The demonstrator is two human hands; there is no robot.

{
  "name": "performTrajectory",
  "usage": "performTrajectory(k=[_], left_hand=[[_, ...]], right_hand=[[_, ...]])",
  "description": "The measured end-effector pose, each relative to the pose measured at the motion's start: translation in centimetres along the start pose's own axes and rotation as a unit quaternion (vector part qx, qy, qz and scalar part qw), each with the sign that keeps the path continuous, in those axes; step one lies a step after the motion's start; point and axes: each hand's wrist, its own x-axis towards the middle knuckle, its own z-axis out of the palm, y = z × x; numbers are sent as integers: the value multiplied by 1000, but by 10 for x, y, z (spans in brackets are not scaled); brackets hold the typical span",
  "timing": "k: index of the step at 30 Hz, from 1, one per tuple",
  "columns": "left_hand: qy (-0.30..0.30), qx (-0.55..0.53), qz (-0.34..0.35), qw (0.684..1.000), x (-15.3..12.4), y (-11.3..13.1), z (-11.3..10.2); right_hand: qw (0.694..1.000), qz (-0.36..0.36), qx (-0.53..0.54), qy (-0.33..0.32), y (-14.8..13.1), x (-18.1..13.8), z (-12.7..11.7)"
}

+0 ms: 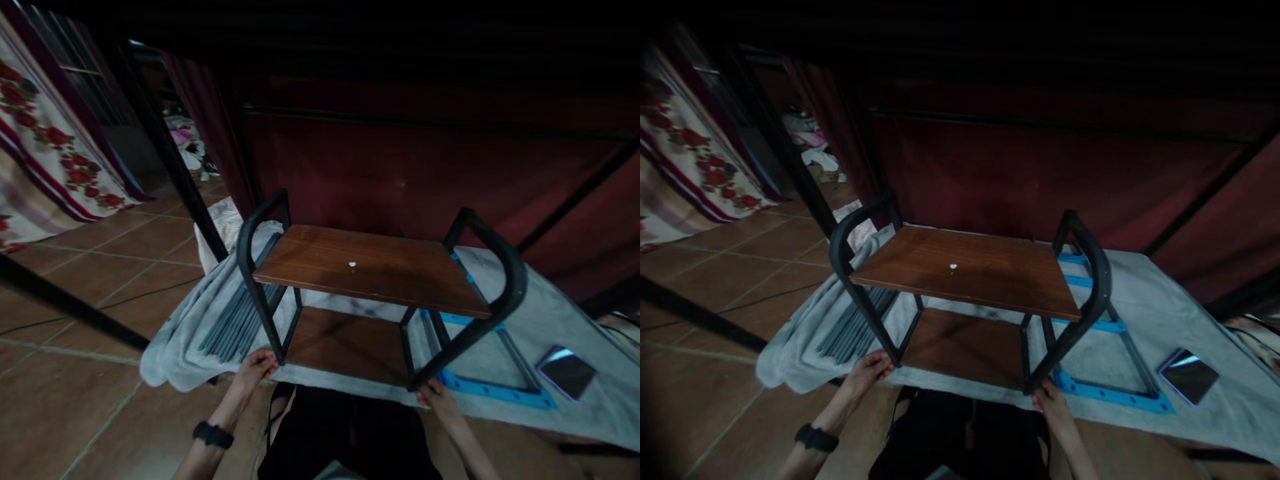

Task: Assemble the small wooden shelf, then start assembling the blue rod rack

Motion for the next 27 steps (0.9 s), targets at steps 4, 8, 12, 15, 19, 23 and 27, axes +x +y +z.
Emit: performTrajectory(k=[4,8,12,15,19,23,27], left_hand=[[-4,6,-17,1000,6,2,-3],[6,16,-32,999,8,3,-4],[3,19,-36,999,9,3,-6],[4,26,-45,999,11,1,-9],[32,24,-42,998,16,-10,-11],[62,20,-48,997,25,-17,-15],[46,-5,-117,992,31,-13,-20]], right_hand=[[1000,12,8,-3,-3,0,1],[999,21,26,-8,-10,-3,3],[999,14,43,-24,-14,-8,3],[998,-10,40,-40,-16,-13,3],[997,-39,42,-58,-22,-19,5],[996,-69,39,-51,-27,-23,8],[996,-85,5,-26,-32,-28,9]])
